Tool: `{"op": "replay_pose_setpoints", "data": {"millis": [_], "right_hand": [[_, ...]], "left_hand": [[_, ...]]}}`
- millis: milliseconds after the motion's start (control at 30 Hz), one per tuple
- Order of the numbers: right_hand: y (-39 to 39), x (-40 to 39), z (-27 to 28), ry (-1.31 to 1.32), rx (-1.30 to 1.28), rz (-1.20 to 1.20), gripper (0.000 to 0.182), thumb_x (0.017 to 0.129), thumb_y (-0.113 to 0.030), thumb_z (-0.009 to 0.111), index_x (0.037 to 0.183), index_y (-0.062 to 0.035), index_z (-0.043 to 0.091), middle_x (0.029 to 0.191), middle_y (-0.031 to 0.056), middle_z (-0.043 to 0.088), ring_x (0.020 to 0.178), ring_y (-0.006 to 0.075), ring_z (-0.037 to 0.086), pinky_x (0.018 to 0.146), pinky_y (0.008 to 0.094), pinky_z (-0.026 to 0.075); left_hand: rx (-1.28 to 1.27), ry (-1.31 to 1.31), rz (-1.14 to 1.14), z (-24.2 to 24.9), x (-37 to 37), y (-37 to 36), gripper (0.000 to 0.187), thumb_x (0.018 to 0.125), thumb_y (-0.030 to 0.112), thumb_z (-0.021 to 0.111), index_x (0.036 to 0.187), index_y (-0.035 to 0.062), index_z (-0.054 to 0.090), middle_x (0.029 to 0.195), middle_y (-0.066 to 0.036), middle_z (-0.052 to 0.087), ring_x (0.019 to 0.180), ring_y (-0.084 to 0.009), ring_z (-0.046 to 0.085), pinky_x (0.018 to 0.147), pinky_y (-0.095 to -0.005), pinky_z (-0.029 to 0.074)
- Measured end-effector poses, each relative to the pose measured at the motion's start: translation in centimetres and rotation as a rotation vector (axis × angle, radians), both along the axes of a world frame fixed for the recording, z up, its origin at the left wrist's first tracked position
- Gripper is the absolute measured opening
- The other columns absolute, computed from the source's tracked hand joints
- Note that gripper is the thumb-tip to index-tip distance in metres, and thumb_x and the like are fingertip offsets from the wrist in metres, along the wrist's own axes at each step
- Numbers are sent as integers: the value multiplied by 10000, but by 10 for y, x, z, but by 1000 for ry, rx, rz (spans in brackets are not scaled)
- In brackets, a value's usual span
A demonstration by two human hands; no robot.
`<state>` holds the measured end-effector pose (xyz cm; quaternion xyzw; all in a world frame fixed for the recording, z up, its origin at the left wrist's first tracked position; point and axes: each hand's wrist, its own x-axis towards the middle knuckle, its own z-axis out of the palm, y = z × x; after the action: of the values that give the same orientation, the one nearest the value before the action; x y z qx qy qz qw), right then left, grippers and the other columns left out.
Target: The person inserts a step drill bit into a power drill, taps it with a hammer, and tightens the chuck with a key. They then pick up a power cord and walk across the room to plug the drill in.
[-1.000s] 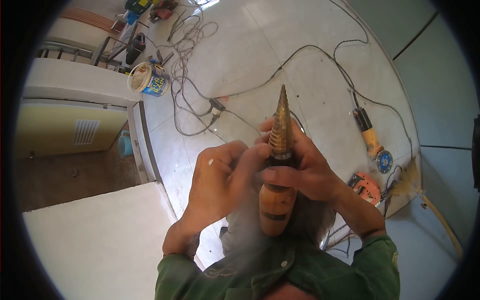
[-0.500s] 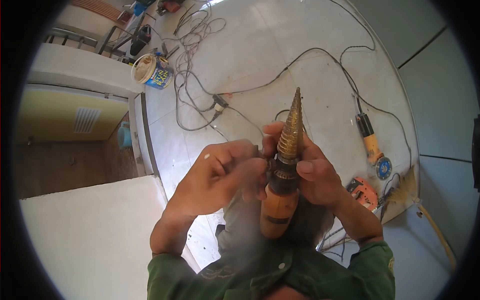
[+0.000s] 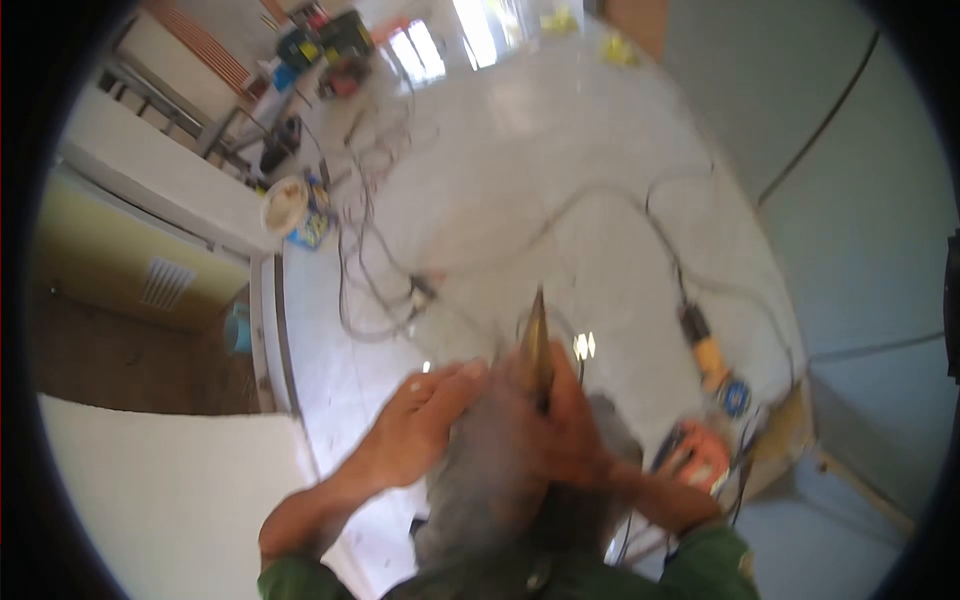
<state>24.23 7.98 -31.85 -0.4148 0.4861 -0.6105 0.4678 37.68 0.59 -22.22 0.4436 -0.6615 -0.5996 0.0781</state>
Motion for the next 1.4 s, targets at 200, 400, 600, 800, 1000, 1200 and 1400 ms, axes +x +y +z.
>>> {"op": "replay_pose_setpoints", "data": {"millis": [200,400,600,800,1000,1200,1400], "right_hand": [[5,19,23,265,95,-191,226,829,-218,620,895,-25,524,732,71,557,623,214,550,567,367,449],[11,9,1,-51,-88,73,475,781,-45,643,1178,-10,385,956,78,526,817,158,556,688,290,476],[4,-27,20,-758,82,362,423,833,-228,655,1158,-55,448,967,46,540,872,130,542,726,292,475],[-38,10,-45,-673,1,423,269,816,-235,682,979,-66,551,934,31,563,868,123,546,694,283,468],[-14,-17,20,-768,50,539,141,781,-124,703,771,-73,572,794,-8,562,741,92,535,632,254,446],[-15,-21,13,-715,-48,487,161,757,-76,714,715,-78,559,746,-20,555,703,73,513,604,241,429],[-19,-20,-2,-605,48,495,138,747,-62,719,781,-50,585,813,2,592,762,85,551,667,238,449]], "left_hand": [[104,-295,268,-9,-26,4,620,978,479,286,719,-15,557,633,-90,539,646,-185,519,640,-339,426],[30,-359,365,-30,-36,9,562,967,441,293,935,-58,551,796,-203,574,738,-252,560,716,-370,454],[-358,-407,104,-37,-28,17,437,940,334,345,1122,-7,547,902,-220,619,832,-286,616,768,-382,486],[-357,-193,216,-22,-43,38,303,900,182,406,1050,2,598,830,-159,670,751,-228,662,608,-356,515],[-372,-378,252,-3,-57,57,356,911,169,509,1229,9,517,1050,-102,623,869,-157,608,690,-302,509],[-665,-538,65,-18,-56,53,471,815,145,557,1257,-4,491,1112,-189,593,996,-352,586,819,-414,466],[-700,-506,57,-28,-49,51,535,765,141,592,1265,-8,472,1144,-176,568,1004,-356,563,778,-447,431]]}}
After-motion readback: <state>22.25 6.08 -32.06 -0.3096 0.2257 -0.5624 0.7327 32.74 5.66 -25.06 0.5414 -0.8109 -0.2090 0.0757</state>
